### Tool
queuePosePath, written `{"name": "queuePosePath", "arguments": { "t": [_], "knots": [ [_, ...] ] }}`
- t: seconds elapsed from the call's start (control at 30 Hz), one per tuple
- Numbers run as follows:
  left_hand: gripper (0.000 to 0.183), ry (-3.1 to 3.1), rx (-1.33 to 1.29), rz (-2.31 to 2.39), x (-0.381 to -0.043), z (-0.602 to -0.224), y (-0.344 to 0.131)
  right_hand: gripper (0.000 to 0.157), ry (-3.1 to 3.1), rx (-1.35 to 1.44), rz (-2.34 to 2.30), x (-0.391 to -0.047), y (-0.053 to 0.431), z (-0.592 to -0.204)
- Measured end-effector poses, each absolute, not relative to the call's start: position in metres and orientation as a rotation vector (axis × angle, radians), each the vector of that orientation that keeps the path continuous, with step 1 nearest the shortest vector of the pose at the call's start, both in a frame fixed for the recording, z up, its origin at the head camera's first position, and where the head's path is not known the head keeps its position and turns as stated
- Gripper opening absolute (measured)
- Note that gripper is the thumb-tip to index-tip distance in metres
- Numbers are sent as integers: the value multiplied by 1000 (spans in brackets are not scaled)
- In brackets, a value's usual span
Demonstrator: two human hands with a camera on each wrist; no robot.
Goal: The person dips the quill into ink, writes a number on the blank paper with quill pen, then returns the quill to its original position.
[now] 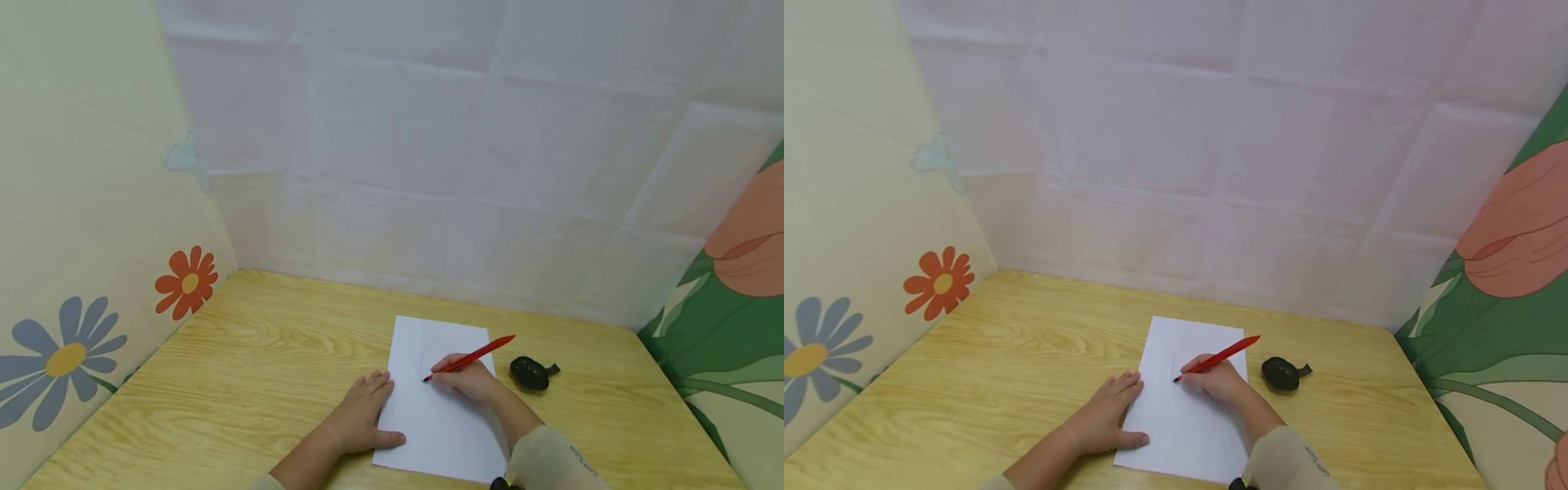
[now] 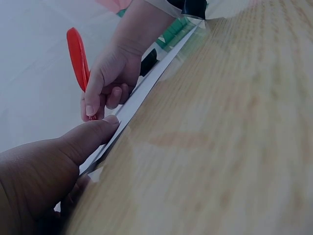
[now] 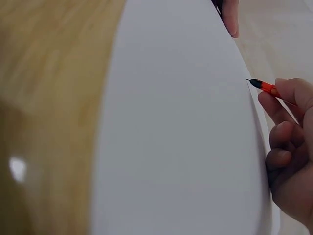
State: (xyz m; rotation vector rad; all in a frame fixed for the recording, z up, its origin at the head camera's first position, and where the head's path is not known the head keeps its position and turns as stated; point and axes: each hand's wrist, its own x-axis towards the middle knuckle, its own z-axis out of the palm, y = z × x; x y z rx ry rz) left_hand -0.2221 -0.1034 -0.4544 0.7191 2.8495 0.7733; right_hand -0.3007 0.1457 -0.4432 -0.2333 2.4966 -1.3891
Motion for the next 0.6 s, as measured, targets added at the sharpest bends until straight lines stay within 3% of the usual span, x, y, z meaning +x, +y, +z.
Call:
{"name": "queuePosePath", "arguments": {
  "t": [0.6],
  "knots": [
    [96, 2844, 724, 782, -220, -453, -104, 20, 2491, -248, -1379, -297, 147, -443]
  ]
}}
